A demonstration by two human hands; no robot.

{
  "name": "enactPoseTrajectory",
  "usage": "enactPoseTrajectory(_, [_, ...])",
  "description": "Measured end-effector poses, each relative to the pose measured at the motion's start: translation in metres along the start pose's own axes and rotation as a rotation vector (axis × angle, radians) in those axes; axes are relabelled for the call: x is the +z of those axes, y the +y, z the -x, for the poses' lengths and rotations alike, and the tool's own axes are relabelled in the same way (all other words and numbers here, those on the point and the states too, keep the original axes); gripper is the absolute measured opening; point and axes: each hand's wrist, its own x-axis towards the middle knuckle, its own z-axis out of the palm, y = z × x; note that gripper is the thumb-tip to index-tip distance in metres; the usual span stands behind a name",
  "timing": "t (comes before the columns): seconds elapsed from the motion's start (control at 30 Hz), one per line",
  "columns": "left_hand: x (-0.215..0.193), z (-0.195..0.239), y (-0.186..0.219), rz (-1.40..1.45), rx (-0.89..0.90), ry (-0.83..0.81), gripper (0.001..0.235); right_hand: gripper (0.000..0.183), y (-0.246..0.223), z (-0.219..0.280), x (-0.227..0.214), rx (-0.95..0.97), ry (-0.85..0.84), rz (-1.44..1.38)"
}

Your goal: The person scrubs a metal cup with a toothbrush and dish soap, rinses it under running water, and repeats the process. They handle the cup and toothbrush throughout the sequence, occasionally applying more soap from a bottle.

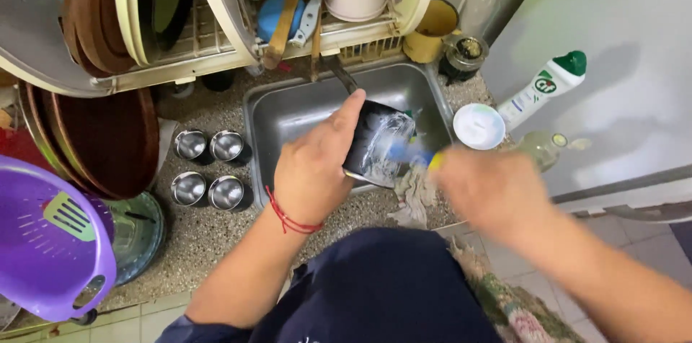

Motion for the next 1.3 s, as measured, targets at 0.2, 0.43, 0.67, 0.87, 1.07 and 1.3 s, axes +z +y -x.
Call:
enactPoseTrajectory(0.2, [-0.010, -0.012, 0.009, -0.077, 0.083, 0.031, 0.049, 0.035, 0.009, -0.017, -0.008, -0.100, 0.047, 0.189])
enactPoseTrajectory(0.43, [0.056, 0.007, 0.005, 0.400, -0.257, -0.494, 0.064, 0.030, 0.048, 0.017, 0.020, 0.053, 0.079, 0.142])
enactPoseTrajectory(0.67, [0.281, 0.108, -0.102, 0.370, -0.400, -0.697, 0.068, 0.038, 0.080, 0.138, 0.066, 0.569, -0.261, -0.141])
enactPoseTrajectory(0.87, [0.332, 0.101, -0.153, 0.246, -0.759, -0.712, 0.071, 0.028, 0.093, 0.216, 0.082, 0.803, -0.358, -0.219])
enactPoseTrajectory(1.07, [0.350, 0.096, -0.159, 0.239, -0.780, -0.657, 0.068, 0.030, 0.102, 0.250, 0.085, 1.012, -0.458, -0.191])
enactPoseTrajectory(1.3, [0.331, 0.085, -0.142, 0.260, -0.907, -0.691, 0.078, 0.031, 0.109, 0.245, 0.086, 0.999, -0.430, -0.207])
